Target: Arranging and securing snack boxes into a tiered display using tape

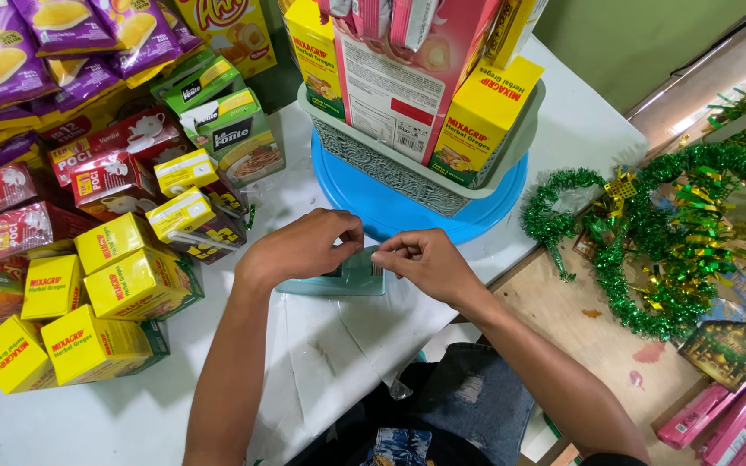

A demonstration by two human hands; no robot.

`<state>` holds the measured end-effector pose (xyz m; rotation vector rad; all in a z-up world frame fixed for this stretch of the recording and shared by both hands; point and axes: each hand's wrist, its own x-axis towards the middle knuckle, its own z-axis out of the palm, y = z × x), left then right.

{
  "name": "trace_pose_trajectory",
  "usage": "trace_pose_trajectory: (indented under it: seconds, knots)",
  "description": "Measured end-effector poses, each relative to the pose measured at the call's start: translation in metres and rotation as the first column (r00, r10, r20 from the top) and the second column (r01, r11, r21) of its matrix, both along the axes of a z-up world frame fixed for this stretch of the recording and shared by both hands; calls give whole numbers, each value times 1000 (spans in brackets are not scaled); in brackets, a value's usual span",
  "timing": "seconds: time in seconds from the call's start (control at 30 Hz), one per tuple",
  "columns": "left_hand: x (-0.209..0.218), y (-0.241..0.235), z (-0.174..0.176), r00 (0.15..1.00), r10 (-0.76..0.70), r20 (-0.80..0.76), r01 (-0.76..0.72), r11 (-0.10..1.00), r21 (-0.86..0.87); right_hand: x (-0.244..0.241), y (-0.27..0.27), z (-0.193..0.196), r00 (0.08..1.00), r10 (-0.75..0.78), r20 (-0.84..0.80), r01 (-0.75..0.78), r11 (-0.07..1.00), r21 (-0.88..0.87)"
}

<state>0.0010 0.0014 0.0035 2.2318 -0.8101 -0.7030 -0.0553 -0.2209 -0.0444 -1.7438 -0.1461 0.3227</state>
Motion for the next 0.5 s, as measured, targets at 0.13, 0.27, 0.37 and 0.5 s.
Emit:
trace_pose_trajectory:
  seconds: [0.13, 0.27, 0.37, 0.5]
  knots:
    - [-1, 0, 0, 1000, 5, -6, -5, 1000, 4, 2, 0, -7, 1000, -9, -7, 9, 1000, -9]
    - [0, 0, -6, 1000, 6, -11, -6, 1000, 2, 2, 2, -8, 1000, -29, 1, 29, 999, -28]
    - [0, 0, -9, 1000, 5, -5, -5, 1000, -1, 3, 3, -15, 999, -32, 7, 32, 999, -26]
    - [-1, 0, -7, 1000, 5, -3, -5, 1000, 5, 3, 6, -15, 999, -51, 8, 51, 998, -37]
